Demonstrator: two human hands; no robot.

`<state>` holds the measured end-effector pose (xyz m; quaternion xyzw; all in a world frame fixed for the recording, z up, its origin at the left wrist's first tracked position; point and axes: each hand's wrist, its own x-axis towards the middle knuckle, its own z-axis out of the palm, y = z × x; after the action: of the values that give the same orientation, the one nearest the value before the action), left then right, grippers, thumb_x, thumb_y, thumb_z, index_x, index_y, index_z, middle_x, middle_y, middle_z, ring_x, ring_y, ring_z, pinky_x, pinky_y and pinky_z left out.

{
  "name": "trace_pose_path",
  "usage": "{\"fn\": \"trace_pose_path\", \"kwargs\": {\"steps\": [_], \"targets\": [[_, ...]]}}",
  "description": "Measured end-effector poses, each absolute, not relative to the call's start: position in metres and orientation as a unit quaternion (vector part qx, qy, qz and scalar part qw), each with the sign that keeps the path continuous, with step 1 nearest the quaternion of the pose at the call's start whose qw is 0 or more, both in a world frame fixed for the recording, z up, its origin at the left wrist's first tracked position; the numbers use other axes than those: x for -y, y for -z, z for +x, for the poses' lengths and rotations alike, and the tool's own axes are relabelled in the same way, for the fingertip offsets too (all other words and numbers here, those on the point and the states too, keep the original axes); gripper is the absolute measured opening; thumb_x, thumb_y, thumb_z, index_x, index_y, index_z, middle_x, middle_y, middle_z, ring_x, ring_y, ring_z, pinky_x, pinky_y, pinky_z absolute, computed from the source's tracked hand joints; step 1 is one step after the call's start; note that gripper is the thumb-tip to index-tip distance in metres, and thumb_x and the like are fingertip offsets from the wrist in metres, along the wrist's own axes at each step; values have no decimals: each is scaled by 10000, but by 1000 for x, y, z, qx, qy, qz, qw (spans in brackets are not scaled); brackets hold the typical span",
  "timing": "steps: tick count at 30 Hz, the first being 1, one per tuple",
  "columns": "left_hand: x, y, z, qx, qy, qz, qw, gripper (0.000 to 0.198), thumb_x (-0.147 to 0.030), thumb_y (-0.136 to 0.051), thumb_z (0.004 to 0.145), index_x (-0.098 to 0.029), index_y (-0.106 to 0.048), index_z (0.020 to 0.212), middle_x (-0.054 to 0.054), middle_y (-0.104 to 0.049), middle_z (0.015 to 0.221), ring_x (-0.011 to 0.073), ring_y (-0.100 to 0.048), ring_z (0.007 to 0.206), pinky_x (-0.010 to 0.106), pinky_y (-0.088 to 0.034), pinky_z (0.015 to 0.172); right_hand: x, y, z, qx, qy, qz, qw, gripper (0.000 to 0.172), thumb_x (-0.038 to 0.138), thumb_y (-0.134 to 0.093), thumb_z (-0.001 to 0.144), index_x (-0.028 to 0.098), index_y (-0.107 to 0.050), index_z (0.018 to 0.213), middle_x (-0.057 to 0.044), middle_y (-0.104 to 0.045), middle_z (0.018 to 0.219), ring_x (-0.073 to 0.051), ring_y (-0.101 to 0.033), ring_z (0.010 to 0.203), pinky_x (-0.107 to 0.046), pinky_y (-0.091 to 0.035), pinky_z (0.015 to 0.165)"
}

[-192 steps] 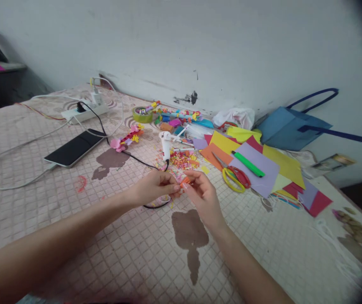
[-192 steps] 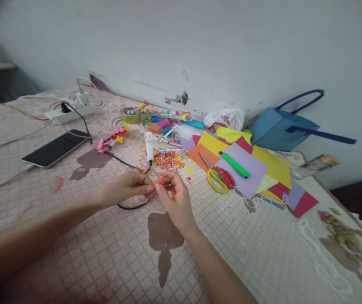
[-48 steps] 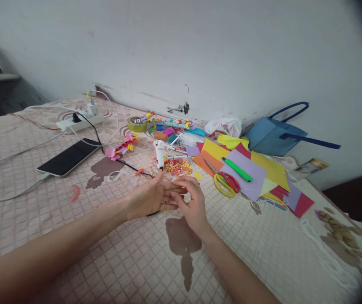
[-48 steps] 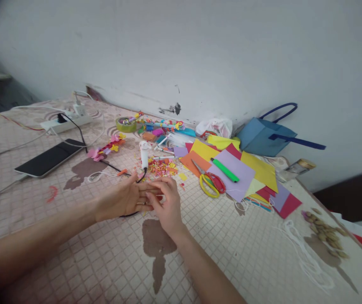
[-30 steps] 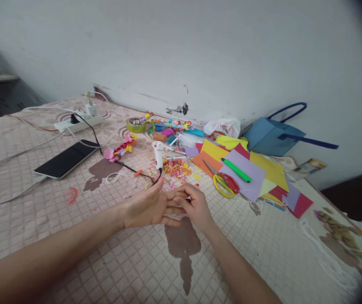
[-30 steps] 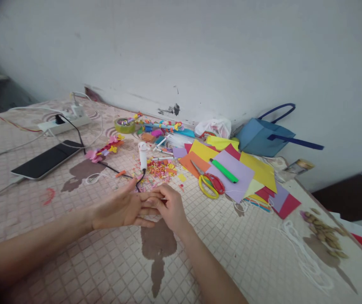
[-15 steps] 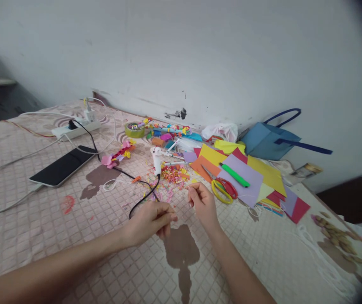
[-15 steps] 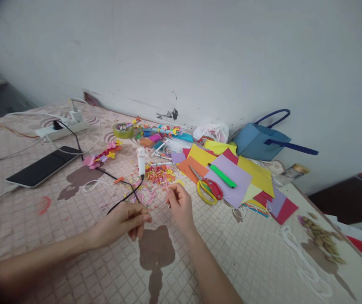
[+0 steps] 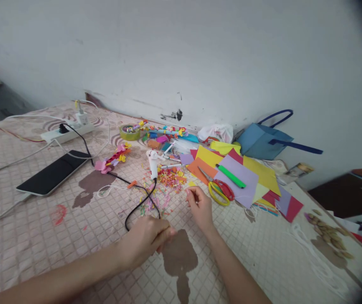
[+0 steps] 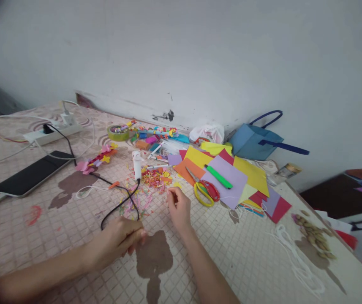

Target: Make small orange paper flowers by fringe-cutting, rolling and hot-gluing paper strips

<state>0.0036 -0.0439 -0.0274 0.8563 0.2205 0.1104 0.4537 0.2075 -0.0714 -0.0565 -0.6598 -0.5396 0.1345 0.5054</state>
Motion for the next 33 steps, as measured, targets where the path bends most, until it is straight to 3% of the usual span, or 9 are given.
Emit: {"fn": "trace_pose_path", "kwargs": {"steps": [3, 8, 13, 16, 21, 24, 30, 33], "targets": [[45, 28, 3, -209, -111, 882, 407, 438, -393, -437, 914, -157, -578, 573, 22, -591, 497, 118, -560, 487, 199, -358, 490, 71, 60, 208, 543, -137, -663, 497, 182, 301, -466, 874, 199, -583, 781, 23, -538, 588, -134, -502, 516, -239, -391, 504], [45, 25, 3, -181, -148, 888, 395, 274, -241, -381, 937, -171, -645, 938, 52, -689, 819, 132, -614, 679, 201, -414, 613, 69, 61, 205, 547, -136, -662, 494, 149, 291, -486, 863, 192, -599, 860, -4, -597, 700, -140, -528, 574, -245, -414, 544], [45, 22, 3, -159, -115, 900, 389, 383, -288, -281, 971, -156, -641, 965, 34, -658, 704, 126, -597, 613, 199, -401, 574, 70, 62, 205, 552, -150, -666, 478, 203, 294, -461, 888, 185, -602, 791, 32, -527, 558, -121, -495, 488, -224, -381, 485], [45, 24, 2, -150, -118, 915, 355, 341, -299, -316, 966, -171, -631, 984, 35, -678, 772, 143, -626, 669, 217, -400, 601, 72, 64, 204, 552, -150, -671, 472, 243, 301, -439, 904, 185, -595, 756, 50, -479, 502, -109, -450, 436, -214, -353, 447], [45, 28, 2, -136, -151, 929, 310, 243, -207, -371, 940, -185, -606, 1000, 17, -685, 785, 146, -645, 666, 230, -397, 593, 68, 58, 204, 559, -116, -671, 473, 164, 235, -438, 892, 180, -586, 935, -28, -625, 784, -143, -572, 656, -240, -454, 594], [45, 30, 3, -139, -177, 926, 305, 237, -188, -376, 936, -188, -610, 975, 10, -680, 756, 139, -645, 655, 225, -405, 594, 43, 43, 214, 591, -101, -663, 448, 145, 206, -460, 876, 191, -604, 878, -46, -643, 849, -164, -593, 755, -257, -468, 642], [42, 34, 3, -117, -222, 923, 292, 217, -187, -372, 938, -175, -588, 955, 11, -665, 720, 134, -625, 610, 233, -387, 545, -65, 24, 253, 663, -84, -661, 340, 72, 152, -564, 832, 166, -634, 841, -60, -637, 887, -186, -593, 844, -330, -486, 786], [40, 35, 3, -103, -236, 927, 272, 222, -199, -362, 943, -175, -580, 914, 11, -653, 675, 128, -599, 566, 234, -368, 517, -110, 30, 266, 692, -95, -661, 275, 153, 241, -577, 874, 150, -625, 988, -72, -631, 1017, -197, -604, 906, -386, -502, 813]]}}
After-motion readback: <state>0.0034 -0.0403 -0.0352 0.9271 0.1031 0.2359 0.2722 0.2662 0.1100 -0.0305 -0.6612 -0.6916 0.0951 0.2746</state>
